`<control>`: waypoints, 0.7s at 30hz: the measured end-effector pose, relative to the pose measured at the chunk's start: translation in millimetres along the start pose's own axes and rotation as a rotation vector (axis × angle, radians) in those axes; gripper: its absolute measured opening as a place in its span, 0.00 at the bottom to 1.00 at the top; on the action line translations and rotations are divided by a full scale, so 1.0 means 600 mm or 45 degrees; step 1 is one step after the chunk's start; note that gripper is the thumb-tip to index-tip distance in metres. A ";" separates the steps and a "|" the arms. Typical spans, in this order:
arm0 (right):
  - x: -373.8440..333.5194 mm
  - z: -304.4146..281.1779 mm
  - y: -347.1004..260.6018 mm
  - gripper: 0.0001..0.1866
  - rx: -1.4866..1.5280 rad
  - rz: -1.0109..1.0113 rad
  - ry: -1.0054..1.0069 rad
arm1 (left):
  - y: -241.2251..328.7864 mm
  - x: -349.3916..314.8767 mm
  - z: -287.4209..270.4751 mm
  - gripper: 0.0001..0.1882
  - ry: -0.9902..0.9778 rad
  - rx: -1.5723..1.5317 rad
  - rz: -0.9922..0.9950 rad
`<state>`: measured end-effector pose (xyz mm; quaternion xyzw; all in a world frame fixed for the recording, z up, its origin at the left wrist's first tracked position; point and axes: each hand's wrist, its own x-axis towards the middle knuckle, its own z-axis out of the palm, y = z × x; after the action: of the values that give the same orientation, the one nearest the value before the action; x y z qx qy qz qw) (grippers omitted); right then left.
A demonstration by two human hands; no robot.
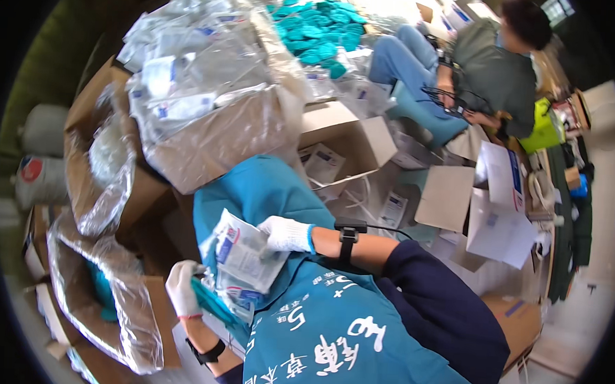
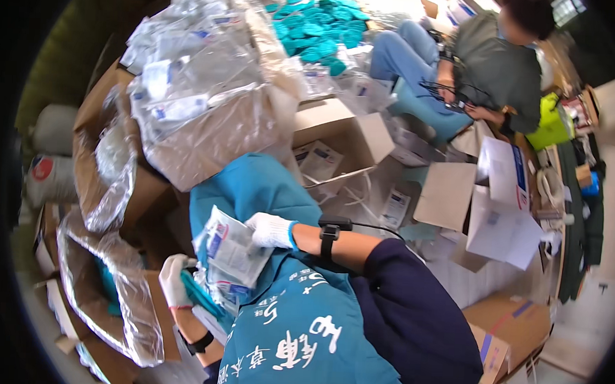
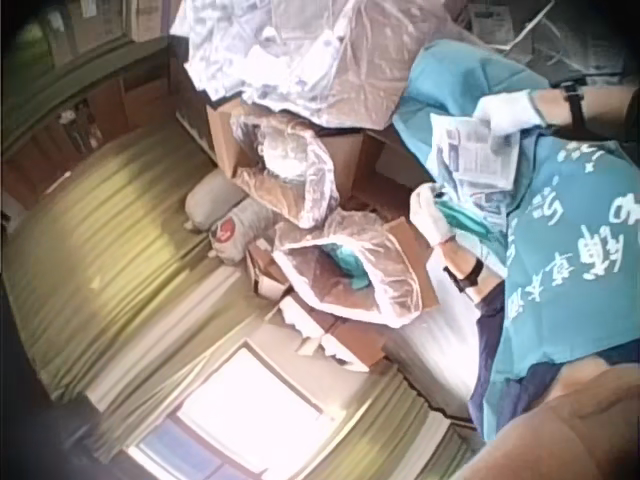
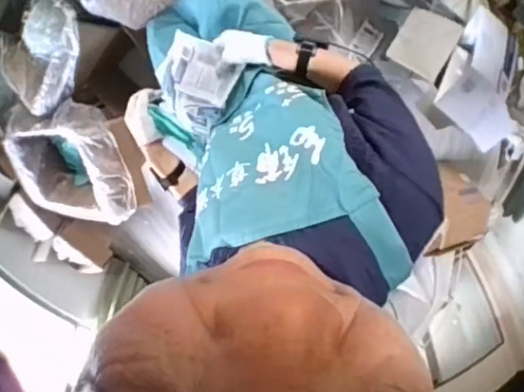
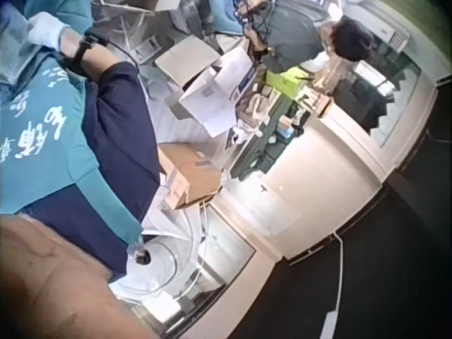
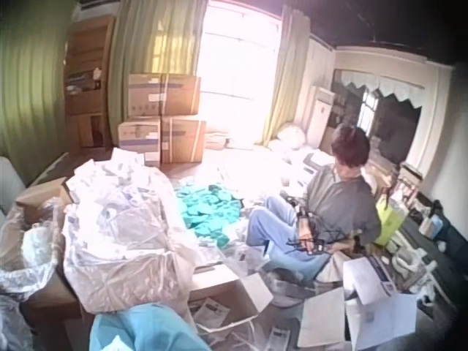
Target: The person packs teal face masks into white plastic bags. They pick up a mask, place it inside a bag, and tie the bag's drawstrings to seal it. The person repeats this process for multiple masks, placing the finished packages into a cardboard box.
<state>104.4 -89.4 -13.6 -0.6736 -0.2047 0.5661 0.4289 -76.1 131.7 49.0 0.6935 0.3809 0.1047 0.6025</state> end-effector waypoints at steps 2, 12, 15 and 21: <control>-0.009 -0.029 -0.005 0.20 0.258 -0.067 -0.020 | 0.005 -0.003 -0.013 0.11 0.085 -0.063 -0.059; 0.037 -0.253 -0.132 0.12 0.006 -1.211 1.429 | -0.049 0.011 -0.013 0.12 0.241 -0.339 -0.153; 0.067 -0.301 -0.251 0.10 -0.762 -1.482 2.031 | -0.042 0.009 0.002 0.12 0.267 -0.346 -0.168; 0.303 -0.351 -0.220 0.14 -1.731 -0.601 0.957 | 0.001 0.025 0.049 0.12 0.078 -0.548 -0.209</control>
<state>379.8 48.7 -15.6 -0.8710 -0.4829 -0.0513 0.0741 -47.7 119.1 37.6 0.5121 0.4232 0.1552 0.7311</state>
